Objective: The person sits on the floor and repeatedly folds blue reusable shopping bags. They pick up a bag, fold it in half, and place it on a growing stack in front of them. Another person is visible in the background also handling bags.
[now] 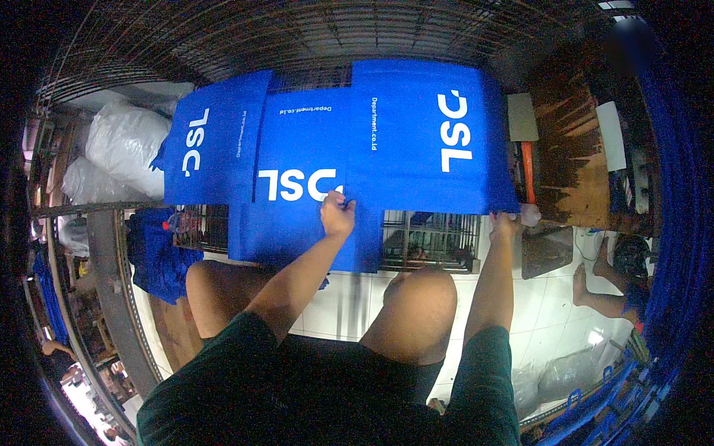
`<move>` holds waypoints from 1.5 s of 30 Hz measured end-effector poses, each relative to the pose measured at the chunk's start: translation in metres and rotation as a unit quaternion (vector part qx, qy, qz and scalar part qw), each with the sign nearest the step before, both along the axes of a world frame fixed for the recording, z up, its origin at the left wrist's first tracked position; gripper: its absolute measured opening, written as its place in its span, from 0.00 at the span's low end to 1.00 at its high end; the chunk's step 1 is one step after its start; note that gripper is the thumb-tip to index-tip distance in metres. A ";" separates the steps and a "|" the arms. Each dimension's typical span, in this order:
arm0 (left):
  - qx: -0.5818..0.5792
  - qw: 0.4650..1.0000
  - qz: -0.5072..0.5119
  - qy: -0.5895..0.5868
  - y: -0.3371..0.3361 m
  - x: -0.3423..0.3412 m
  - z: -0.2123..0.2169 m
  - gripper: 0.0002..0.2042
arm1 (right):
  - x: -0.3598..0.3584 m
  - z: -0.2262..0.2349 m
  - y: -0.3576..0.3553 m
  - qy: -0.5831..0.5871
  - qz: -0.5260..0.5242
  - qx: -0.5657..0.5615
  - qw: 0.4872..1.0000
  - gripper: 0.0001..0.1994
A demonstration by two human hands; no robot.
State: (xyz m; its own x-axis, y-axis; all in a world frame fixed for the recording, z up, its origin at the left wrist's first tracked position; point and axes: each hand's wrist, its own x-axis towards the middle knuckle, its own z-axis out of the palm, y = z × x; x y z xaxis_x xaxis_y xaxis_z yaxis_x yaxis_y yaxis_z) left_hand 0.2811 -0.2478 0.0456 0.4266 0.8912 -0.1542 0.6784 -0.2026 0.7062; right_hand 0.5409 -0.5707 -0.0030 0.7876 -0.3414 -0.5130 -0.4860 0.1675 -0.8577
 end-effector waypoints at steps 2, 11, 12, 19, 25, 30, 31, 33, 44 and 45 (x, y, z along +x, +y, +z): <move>0.052 0.998 0.018 0.039 -0.004 0.003 0.019 0.17 | -0.003 0.008 -0.001 0.020 -0.006 -0.015 1.000 0.35; -0.078 0.887 -0.062 -0.450 0.103 0.045 0.208 0.12 | -0.134 0.110 -0.015 -0.107 0.136 -0.165 0.971 0.32; -0.122 0.845 -0.093 -0.511 0.127 0.048 0.250 0.16 | -0.159 0.131 -0.016 -0.106 0.162 -0.158 0.968 0.31; -0.235 0.634 -0.165 -0.718 0.176 0.071 0.462 0.43 | -0.303 0.229 -0.044 -0.139 0.325 -0.179 0.918 0.29; -0.284 0.629 -0.145 -0.709 0.199 0.075 0.474 0.26 | -0.376 0.264 -0.048 -0.159 0.329 -0.209 0.907 0.33; -0.277 0.656 -0.065 -0.699 0.147 0.022 0.432 0.17 | -0.393 0.266 -0.054 -0.232 0.360 -0.307 0.850 0.30; -0.285 0.651 -0.064 -0.701 0.138 0.001 0.421 0.17 | -0.392 0.267 -0.052 -0.239 0.358 -0.305 0.849 0.30; -0.309 0.665 -0.025 -0.679 0.106 -0.034 0.395 0.18 | -0.393 0.264 -0.051 -0.247 0.339 -0.303 0.856 0.29; -0.513 0.646 0.313 -0.470 -0.012 -0.185 0.194 0.21 | -0.396 0.261 -0.073 -0.234 0.328 -0.321 0.857 0.27; -0.542 0.636 0.328 -0.440 -0.011 -0.189 0.168 0.22 | -0.399 0.265 -0.073 -0.228 0.325 -0.313 0.863 0.27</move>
